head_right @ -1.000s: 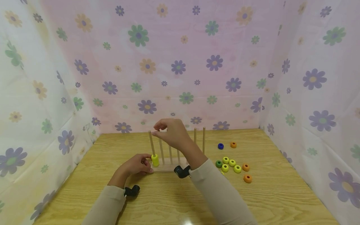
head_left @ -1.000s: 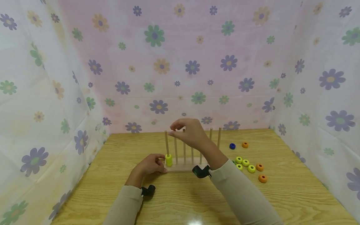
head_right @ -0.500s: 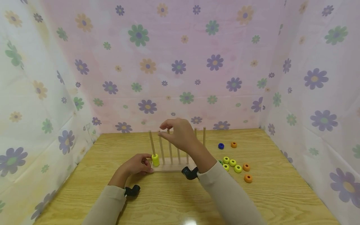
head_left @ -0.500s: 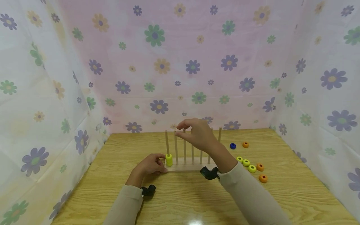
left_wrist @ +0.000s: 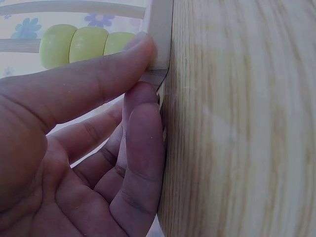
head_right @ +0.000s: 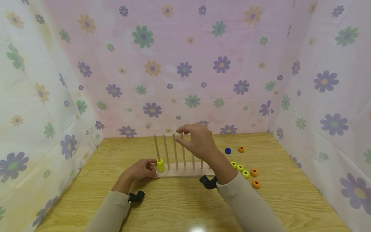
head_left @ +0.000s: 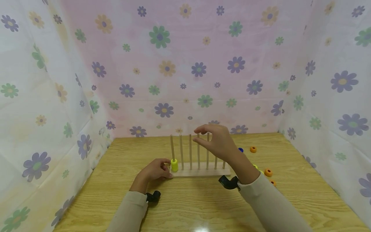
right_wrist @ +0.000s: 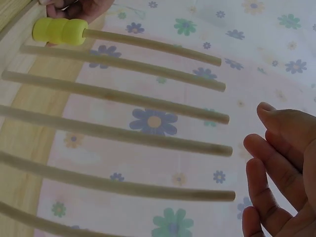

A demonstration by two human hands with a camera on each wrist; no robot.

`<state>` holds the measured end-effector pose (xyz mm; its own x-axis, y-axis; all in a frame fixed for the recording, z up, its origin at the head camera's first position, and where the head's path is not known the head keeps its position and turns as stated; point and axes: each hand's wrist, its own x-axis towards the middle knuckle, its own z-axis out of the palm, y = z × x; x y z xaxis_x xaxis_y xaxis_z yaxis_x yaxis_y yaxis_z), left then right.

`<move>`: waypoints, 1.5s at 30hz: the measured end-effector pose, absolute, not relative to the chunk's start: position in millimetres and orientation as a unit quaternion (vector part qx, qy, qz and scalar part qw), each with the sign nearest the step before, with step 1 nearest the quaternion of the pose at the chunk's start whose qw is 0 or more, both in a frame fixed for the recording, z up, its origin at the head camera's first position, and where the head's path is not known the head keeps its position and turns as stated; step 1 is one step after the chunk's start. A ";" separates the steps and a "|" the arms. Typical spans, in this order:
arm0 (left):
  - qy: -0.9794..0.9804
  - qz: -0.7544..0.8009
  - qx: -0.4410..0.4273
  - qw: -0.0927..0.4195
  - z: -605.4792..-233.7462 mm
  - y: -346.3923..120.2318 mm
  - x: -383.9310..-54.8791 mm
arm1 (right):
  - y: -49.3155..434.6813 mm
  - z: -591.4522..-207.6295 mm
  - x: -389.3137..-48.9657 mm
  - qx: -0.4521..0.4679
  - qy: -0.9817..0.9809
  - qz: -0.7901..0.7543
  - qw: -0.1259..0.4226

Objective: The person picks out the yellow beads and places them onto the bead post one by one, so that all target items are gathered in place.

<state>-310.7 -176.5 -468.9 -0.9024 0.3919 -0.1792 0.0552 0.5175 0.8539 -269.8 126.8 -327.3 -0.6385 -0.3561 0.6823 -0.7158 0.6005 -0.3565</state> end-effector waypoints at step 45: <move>0.854 0.472 0.121 0.183 -468.0 -175.6 -310.9 | 279.3 -388.0 -260.2 0.141 -0.910 0.322 0.222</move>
